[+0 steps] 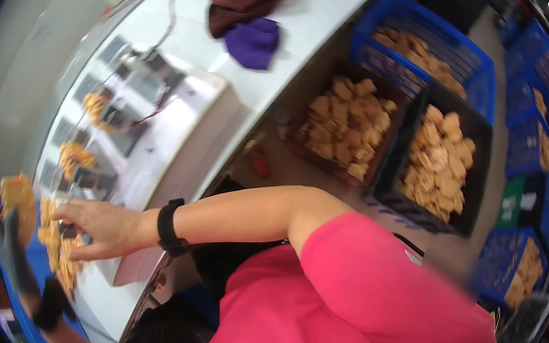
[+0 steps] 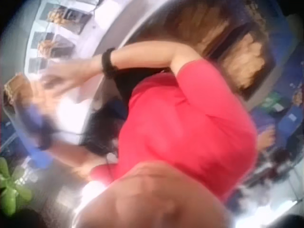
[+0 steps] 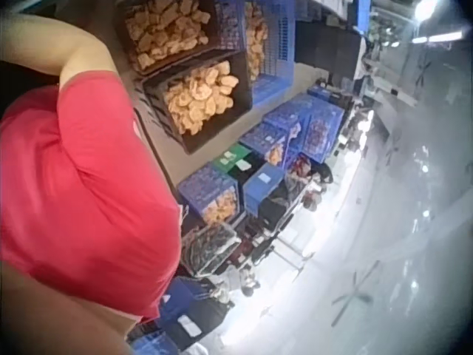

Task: The person places yellow plastic toy car bodies onto a white testing board with metal clamps and wires. They secure the items in the clamps and adjust the setup, occasionally wiping the board with a cloth. The person handles the items one at a time, moving them from a blue bin to the testing station.

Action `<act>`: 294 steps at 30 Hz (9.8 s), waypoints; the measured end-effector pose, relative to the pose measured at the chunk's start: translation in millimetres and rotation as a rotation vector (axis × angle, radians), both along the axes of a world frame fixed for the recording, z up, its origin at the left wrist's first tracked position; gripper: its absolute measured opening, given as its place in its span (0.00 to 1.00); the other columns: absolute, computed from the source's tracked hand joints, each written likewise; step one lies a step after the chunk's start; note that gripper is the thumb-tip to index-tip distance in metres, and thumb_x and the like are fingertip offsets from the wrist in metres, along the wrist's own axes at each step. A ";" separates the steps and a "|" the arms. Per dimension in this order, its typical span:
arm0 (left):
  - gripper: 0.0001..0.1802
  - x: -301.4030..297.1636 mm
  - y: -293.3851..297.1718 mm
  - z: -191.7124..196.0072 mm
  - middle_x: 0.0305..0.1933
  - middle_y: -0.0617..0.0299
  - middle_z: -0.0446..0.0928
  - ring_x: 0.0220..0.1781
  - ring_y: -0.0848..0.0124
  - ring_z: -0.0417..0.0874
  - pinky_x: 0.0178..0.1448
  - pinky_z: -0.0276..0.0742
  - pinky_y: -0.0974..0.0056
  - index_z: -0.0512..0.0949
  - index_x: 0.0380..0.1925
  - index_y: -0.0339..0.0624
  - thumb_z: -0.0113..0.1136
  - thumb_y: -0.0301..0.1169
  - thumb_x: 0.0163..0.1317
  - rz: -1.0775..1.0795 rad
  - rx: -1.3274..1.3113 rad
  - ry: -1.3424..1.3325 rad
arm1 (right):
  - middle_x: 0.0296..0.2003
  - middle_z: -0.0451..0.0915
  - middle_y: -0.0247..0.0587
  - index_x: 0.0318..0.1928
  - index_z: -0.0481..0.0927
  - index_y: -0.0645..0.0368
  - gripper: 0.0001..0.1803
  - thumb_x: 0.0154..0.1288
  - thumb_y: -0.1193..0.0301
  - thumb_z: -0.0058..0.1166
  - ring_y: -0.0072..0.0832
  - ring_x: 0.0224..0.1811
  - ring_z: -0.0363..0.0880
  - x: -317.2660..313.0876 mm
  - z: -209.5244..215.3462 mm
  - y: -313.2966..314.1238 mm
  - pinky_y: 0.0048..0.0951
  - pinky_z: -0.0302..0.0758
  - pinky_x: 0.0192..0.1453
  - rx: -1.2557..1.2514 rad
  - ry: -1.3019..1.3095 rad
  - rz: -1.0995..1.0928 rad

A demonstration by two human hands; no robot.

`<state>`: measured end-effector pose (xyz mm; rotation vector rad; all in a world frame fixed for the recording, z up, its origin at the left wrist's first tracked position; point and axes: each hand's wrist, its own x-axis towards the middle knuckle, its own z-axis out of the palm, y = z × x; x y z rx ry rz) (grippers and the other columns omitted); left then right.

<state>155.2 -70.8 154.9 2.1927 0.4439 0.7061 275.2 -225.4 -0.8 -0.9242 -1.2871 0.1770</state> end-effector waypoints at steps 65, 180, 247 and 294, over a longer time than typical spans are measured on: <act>0.27 -70.7 -73.5 -215.3 0.66 0.41 0.67 0.68 0.51 0.69 0.74 0.61 0.52 0.74 0.59 0.32 0.49 0.32 0.60 0.310 -0.203 -0.165 | 0.33 0.79 0.38 0.39 0.84 0.59 0.09 0.57 0.79 0.67 0.35 0.37 0.76 49.8 -1.0 -56.0 0.32 0.73 0.42 -0.706 -0.536 -0.395; 0.25 -66.2 -75.3 -218.6 0.64 0.39 0.69 0.65 0.48 0.72 0.70 0.67 0.51 0.74 0.59 0.31 0.45 0.32 0.64 0.338 -0.063 -0.175 | 0.31 0.78 0.35 0.37 0.84 0.56 0.10 0.54 0.76 0.70 0.35 0.34 0.75 51.8 -6.7 -56.7 0.34 0.69 0.40 -0.518 -0.621 -0.431; 0.26 -39.7 -67.9 -66.4 0.63 0.50 0.73 0.67 0.59 0.73 0.70 0.67 0.56 0.73 0.63 0.39 0.62 0.30 0.65 0.167 0.328 0.063 | 0.41 0.76 0.43 0.53 0.74 0.59 0.17 0.66 0.73 0.62 0.34 0.43 0.79 62.3 -0.2 -68.3 0.34 0.76 0.49 -0.292 -0.109 -0.268; 0.22 112.3 -19.8 -20.9 0.46 0.53 0.78 0.49 0.50 0.81 0.52 0.78 0.57 0.77 0.44 0.42 0.70 0.21 0.47 -0.478 0.846 0.477 | 0.45 0.79 0.43 0.53 0.76 0.61 0.21 0.62 0.67 0.65 0.34 0.41 0.80 71.0 -6.7 -51.3 0.34 0.78 0.50 -0.172 -0.072 -0.014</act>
